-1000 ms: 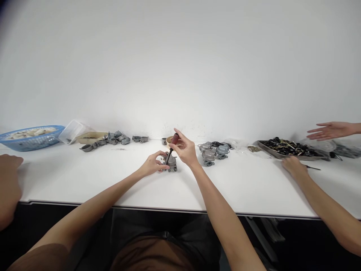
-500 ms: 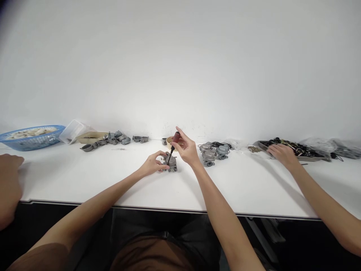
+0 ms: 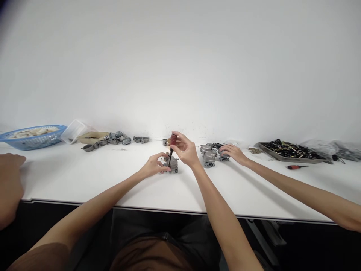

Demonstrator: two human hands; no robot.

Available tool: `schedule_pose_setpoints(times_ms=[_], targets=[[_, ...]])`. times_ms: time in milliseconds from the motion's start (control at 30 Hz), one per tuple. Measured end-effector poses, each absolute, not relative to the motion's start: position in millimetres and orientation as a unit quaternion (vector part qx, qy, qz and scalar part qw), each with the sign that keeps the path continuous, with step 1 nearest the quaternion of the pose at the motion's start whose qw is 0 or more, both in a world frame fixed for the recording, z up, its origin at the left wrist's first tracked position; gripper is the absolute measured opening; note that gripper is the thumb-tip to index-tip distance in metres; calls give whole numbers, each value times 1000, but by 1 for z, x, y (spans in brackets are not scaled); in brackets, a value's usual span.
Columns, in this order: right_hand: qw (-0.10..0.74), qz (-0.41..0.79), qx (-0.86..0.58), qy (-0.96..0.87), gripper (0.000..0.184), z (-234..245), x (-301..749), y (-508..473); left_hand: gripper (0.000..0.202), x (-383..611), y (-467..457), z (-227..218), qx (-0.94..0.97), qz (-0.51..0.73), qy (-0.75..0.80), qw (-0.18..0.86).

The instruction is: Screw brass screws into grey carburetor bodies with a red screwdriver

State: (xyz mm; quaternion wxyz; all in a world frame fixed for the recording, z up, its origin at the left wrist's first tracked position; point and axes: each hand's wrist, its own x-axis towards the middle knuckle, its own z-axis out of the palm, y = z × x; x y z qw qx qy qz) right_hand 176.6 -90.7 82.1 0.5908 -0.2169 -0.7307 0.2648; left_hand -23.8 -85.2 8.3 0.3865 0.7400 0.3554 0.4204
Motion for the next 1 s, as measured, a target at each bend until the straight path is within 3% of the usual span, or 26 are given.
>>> schedule_pose_setpoints(times_ms=[133,600,800,1000], targets=[[612,222,-244,-719,55,83,176,-91,58,-24,-86,9,733,423,360,394],[599,282,-193,-724,51,84,179,-89,59,-26,-82,7,722,422,361,413],[637,244,-216,-699,45,84,180,-89,56,-26,-85,10,733,421,363,393],[622,264,-216,-705,49,83,182,-87,56,-27,-84,10,725,419,363,408]])
